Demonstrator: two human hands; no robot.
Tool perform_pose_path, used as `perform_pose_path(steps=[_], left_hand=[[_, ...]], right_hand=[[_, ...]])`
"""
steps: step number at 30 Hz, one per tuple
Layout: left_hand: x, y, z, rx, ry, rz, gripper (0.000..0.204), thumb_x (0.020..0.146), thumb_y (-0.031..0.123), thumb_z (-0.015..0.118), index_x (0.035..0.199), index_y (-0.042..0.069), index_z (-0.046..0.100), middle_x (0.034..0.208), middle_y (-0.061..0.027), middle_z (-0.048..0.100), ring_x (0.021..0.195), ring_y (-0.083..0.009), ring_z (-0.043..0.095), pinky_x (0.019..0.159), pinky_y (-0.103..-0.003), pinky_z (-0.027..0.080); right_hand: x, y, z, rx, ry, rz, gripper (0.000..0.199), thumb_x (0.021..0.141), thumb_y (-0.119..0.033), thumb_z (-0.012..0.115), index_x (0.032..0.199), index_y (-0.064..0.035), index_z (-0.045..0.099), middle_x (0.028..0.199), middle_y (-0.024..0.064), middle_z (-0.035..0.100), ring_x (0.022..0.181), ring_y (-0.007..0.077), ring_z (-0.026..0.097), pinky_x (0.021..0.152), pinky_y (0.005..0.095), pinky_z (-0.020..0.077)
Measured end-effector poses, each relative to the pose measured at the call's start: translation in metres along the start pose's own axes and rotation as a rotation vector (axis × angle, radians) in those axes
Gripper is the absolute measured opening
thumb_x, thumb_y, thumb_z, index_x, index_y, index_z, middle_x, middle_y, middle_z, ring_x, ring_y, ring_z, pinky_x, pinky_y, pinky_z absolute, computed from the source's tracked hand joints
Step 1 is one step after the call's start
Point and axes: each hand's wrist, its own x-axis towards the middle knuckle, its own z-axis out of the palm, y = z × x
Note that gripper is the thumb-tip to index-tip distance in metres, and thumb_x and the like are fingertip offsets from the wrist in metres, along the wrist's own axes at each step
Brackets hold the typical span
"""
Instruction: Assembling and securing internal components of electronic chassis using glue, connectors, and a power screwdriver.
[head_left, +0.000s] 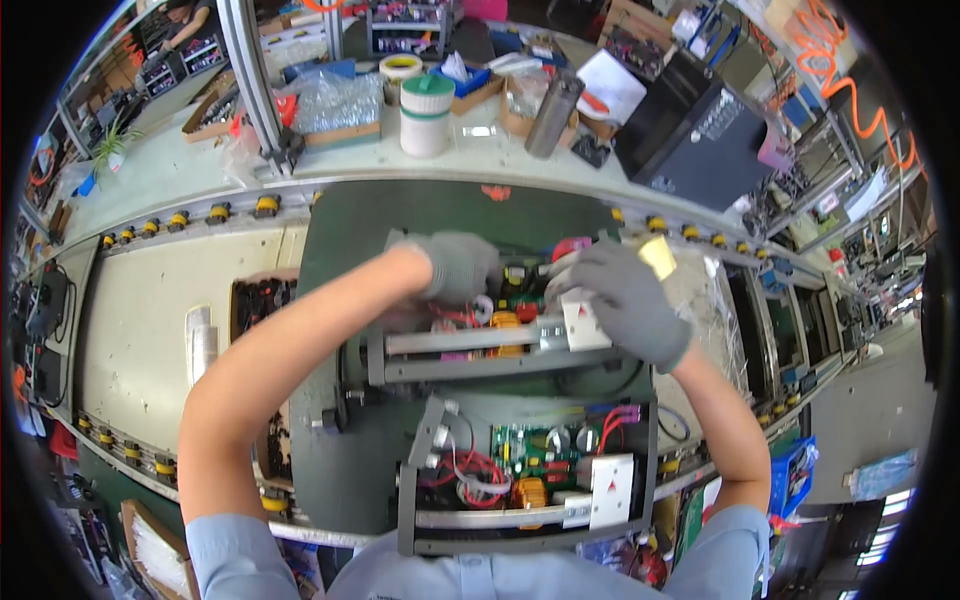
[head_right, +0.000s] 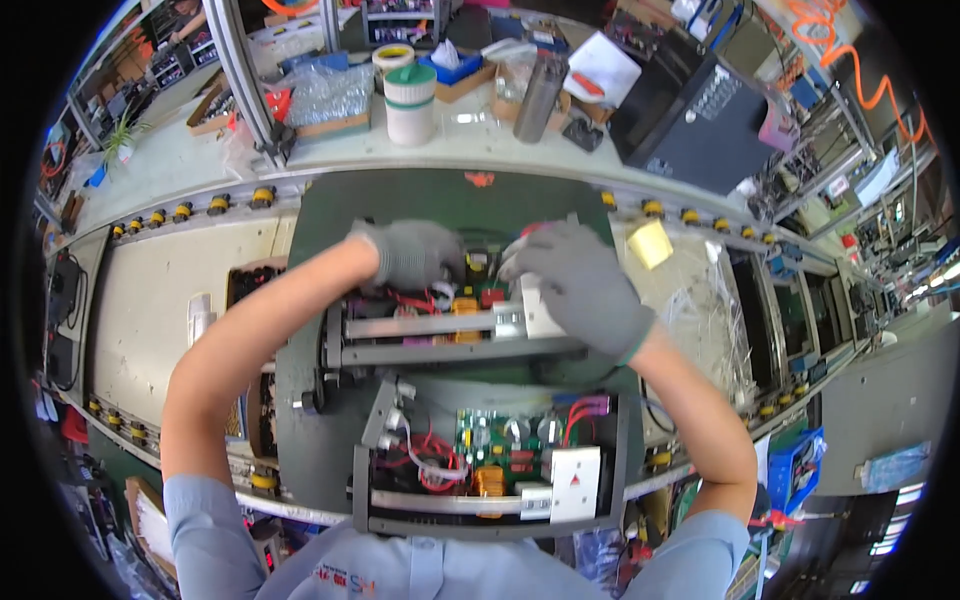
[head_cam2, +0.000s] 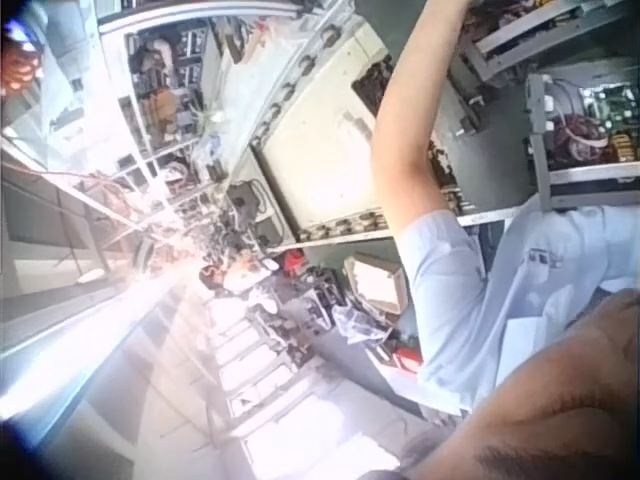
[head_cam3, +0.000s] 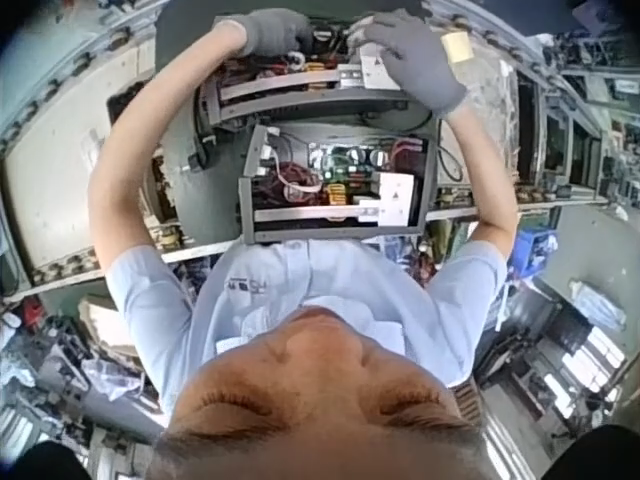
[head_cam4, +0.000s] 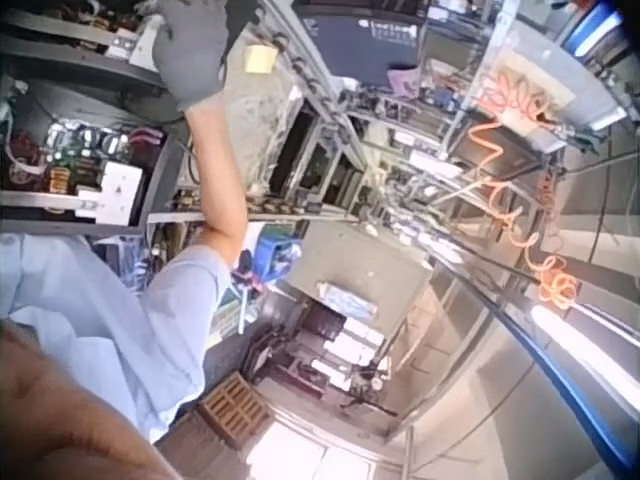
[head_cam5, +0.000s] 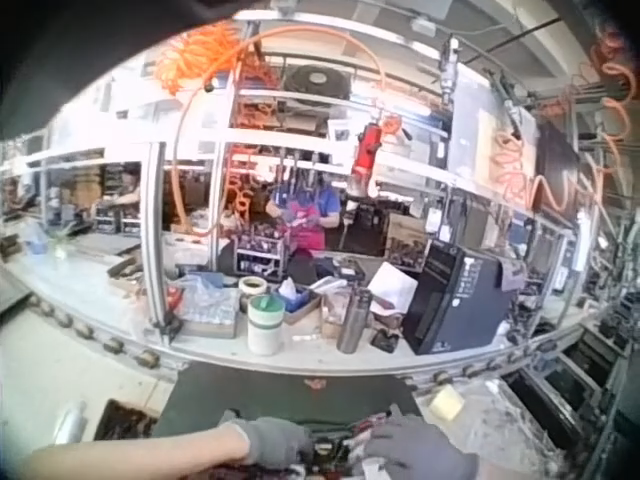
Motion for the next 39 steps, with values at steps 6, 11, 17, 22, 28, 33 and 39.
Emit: perform_pose_path(steps=[6, 11, 17, 22, 28, 33, 39], left_hand=[[-0.021, 0.018, -0.018, 0.213, 0.06, -0.047, 0.026, 0.078, 0.012, 0.052, 0.1, 0.012, 0.066, 0.097, -0.013, 0.065, 0.09, -0.0301, 0.062, 0.077, -0.038, 0.05], [-0.072, 0.089, -0.02, 0.372, 0.717, -0.241, 0.021, 0.075, 0.008, 0.053, 0.093, 0.011, 0.063, 0.095, -0.0053, 0.056, 0.091, -0.0242, 0.057, 0.079, -0.038, 0.045], [-0.091, 0.156, 0.059, -0.081, 0.425, 0.162, 0.021, 0.074, 0.016, 0.06, 0.094, 0.011, 0.059, 0.1, -0.0069, 0.056, 0.09, -0.0243, 0.059, 0.075, -0.037, 0.049], [-0.099, 0.155, 0.063, -0.141, 0.365, 0.171, 0.018, 0.077, 0.018, 0.06, 0.094, 0.015, 0.06, 0.097, -0.0039, 0.058, 0.088, -0.023, 0.06, 0.072, -0.038, 0.049], [-0.103, 0.165, 0.069, 0.085, 0.216, -0.063, 0.027, 0.074, 0.014, 0.058, 0.1, 0.017, 0.064, 0.094, -0.0044, 0.06, 0.087, -0.0245, 0.061, 0.071, -0.039, 0.048], [-0.103, 0.172, 0.066, 0.176, 0.214, -0.053, 0.026, 0.074, 0.012, 0.056, 0.098, 0.016, 0.065, 0.096, -0.0078, 0.057, 0.093, -0.0241, 0.058, 0.075, -0.035, 0.047], [-0.099, 0.179, 0.072, 0.392, 0.304, -0.042, 0.02, 0.074, 0.011, 0.056, 0.092, 0.014, 0.065, 0.093, -0.0075, 0.055, 0.09, -0.0225, 0.055, 0.074, -0.034, 0.045]], right_hand=[[-0.048, -0.082, -0.019, -0.125, -0.095, -0.143, 0.028, 0.061, 0.001, 0.055, 0.085, -0.0127, 0.061, 0.092, 0.0013, 0.062, 0.084, 0.0227, 0.054, 0.074, 0.0344, 0.0421], [-0.093, -0.107, -0.027, -0.319, -0.316, -0.019, 0.02, 0.069, -0.013, 0.055, 0.088, -0.0152, 0.061, 0.087, -0.0016, 0.057, 0.087, 0.0171, 0.052, 0.076, 0.0314, 0.0398], [-0.122, -0.126, -0.018, -0.362, -0.315, -0.089, 0.02, 0.071, -0.012, 0.055, 0.09, -0.0122, 0.062, 0.085, -0.0014, 0.058, 0.089, 0.0173, 0.053, 0.079, 0.033, 0.0392], [-0.119, -0.126, -0.003, -0.314, -0.503, -0.079, 0.031, 0.075, -0.01, 0.052, 0.104, -0.0145, 0.06, 0.098, -0.002, 0.061, 0.097, 0.0171, 0.052, 0.085, 0.0346, 0.038], [-0.109, -0.117, 0.01, -0.297, -0.643, -0.126, 0.03, 0.078, -0.012, 0.053, 0.108, -0.0144, 0.058, 0.103, -0.0002, 0.06, 0.099, 0.019, 0.053, 0.084, 0.035, 0.0391], [-0.101, -0.109, 0.018, -0.126, -0.597, 0.052, 0.033, 0.074, -0.017, 0.061, 0.106, -0.0123, 0.059, 0.097, 0.0123, 0.058, 0.092, 0.0289, 0.054, 0.082, 0.0382, 0.0434], [-0.114, -0.114, 0.009, -0.19, -0.5, 0.056, 0.03, 0.075, -0.019, 0.063, 0.105, -0.0173, 0.061, 0.092, 0.0105, 0.056, 0.089, 0.0267, 0.053, 0.08, 0.0353, 0.0414]])
